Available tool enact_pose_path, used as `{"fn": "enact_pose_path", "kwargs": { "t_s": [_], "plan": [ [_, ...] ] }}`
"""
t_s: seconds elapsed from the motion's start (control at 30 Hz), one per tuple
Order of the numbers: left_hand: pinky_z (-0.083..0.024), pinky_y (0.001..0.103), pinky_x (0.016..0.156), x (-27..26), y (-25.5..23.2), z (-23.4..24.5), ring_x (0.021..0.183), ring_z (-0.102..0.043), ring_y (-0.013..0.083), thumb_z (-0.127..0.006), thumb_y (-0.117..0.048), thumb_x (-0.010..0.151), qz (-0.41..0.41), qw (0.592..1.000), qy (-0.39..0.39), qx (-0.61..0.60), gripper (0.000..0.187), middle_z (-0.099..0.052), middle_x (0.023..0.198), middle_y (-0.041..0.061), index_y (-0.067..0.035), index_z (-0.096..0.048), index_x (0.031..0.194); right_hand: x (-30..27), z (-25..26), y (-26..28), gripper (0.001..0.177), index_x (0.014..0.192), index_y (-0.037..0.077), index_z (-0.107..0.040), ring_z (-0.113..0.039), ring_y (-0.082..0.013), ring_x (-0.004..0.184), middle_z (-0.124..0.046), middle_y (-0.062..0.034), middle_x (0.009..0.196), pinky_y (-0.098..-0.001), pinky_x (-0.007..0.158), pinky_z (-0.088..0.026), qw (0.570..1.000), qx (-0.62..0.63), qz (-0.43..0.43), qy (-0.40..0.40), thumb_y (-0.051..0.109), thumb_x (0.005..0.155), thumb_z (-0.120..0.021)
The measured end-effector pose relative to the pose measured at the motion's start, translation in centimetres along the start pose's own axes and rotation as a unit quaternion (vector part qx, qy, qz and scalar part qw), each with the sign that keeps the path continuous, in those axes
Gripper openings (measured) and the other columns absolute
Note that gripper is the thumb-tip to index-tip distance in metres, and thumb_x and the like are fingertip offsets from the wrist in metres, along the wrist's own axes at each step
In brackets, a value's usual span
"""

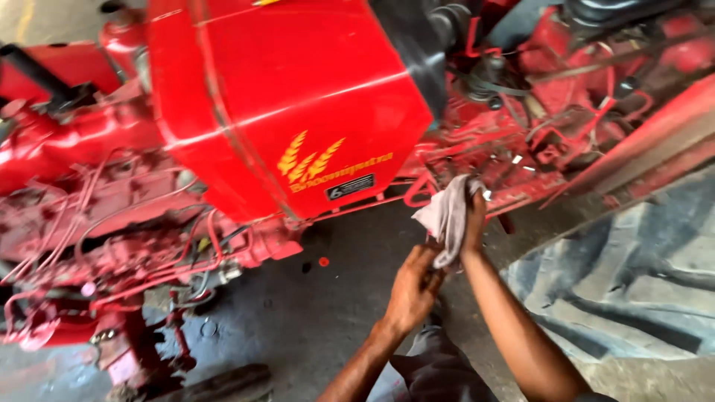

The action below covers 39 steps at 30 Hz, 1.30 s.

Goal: The person works on a tractor engine, aligning a black radiator shroud and inserting a hose while another person assists. The person then moves to the side, handles a metal plate with a wrench, and wipes their hands and a small scraper tool with a purple cloth.

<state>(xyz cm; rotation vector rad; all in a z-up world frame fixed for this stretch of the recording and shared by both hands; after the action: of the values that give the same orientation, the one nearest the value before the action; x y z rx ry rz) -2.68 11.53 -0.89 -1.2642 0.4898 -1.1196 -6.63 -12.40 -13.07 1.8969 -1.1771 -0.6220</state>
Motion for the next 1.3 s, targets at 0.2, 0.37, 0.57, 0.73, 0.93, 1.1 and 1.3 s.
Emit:
{"fn": "enact_pose_path", "kwargs": {
  "t_s": [0.2,0.37,0.57,0.73,0.93,1.1,1.3],
  "plan": [
    [-0.057,0.04,0.074,9.5,5.1,-4.0,0.091,-0.074,0.03,-0.067,-0.022,0.096,0.1,0.994,-0.011,-0.038,0.035,-0.071,0.108,0.017,-0.005,-0.06,0.126,9.7,9.8,7.1,0.031,0.13,0.0,-0.056,-0.058,-0.0181,0.11,-0.063,-0.0049,0.122,-0.0339,0.097,-0.046,0.948,-0.183,0.192,-0.178,0.009,0.1,-0.054],
    [-0.053,0.049,0.081,23.5,16.3,-11.0,0.1,-0.069,0.0406,-0.066,-0.027,0.096,0.108,0.985,0.0,0.133,0.052,-0.073,0.113,0.02,-0.011,-0.053,0.143,18.1,17.4,5.5,0.039,0.133,-0.007,-0.056,-0.055,-0.0399,0.121,-0.058,-0.0268,0.129,-0.0492,0.103,-0.042,0.813,-0.462,0.33,-0.131,0.013,0.1,-0.06],
    [-0.053,0.052,0.082,45.6,31.6,-12.2,0.101,-0.061,0.0483,-0.076,-0.025,0.067,0.087,0.908,-0.137,0.386,0.073,-0.061,0.117,0.033,0.004,-0.048,0.128,26.7,25.0,-5.5,0.069,0.141,0.008,-0.054,-0.064,-0.0415,0.115,-0.068,-0.0205,0.12,-0.0517,0.095,-0.05,0.753,-0.647,-0.112,0.025,0.054,0.093,-0.07],
    [-0.053,0.048,0.08,54.6,36.5,-8.7,0.094,-0.063,0.0413,-0.071,-0.022,0.075,0.3,0.861,-0.203,0.357,0.055,-0.063,0.109,0.028,0.004,-0.053,0.12,27.9,19.6,-6.8,0.044,0.125,0.004,-0.066,-0.075,-0.0207,0.098,-0.077,-0.0106,0.108,-0.0324,0.079,-0.057,0.945,-0.237,-0.091,0.205,0.038,0.097,-0.067],
    [-0.054,0.043,0.076,54.3,32.9,-8.6,0.087,-0.065,0.0328,-0.064,-0.019,0.084,0.221,0.872,-0.315,0.302,0.036,-0.067,0.099,0.022,0.004,-0.058,0.11,29.2,11.1,1.1,0.046,0.128,0.007,-0.064,-0.072,-0.0193,0.097,-0.075,-0.0059,0.112,-0.0323,0.076,-0.058,0.952,-0.212,-0.17,0.141,0.038,0.094,-0.067],
    [-0.054,0.039,0.073,43.8,22.7,-13.4,0.081,-0.067,0.0258,-0.059,-0.017,0.092,0.128,0.968,-0.204,0.07,0.023,-0.07,0.091,0.017,0.004,-0.063,0.102,31.1,6.6,2.4,0.055,0.132,0.01,-0.059,-0.068,-0.0118,0.103,-0.069,0.0021,0.112,-0.0299,0.081,-0.057,0.949,-0.044,-0.274,0.146,0.051,0.096,-0.056],
    [-0.054,0.037,0.085,34.9,11.4,-14.8,0.1,-0.066,0.0225,-0.062,-0.021,0.099,0.136,0.987,-0.035,-0.08,0.032,-0.069,0.114,0.012,0.0,-0.059,0.123,29.4,7.9,0.1,0.055,0.133,0.008,-0.059,-0.068,-0.0136,0.103,-0.069,-0.0004,0.114,-0.0305,0.081,-0.056,0.922,0.055,-0.332,0.19,0.046,0.094,-0.06]
  ]
}}
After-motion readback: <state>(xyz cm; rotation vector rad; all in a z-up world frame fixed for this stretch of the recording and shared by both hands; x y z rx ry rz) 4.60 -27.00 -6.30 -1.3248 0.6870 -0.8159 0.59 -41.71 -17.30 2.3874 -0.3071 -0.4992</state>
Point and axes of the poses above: each hand's wrist, its own x-axis towards the middle knuckle, its own z-axis out of the back of the hand, y = z × x, the point moved 4 cm from there along x, towards the middle knuckle
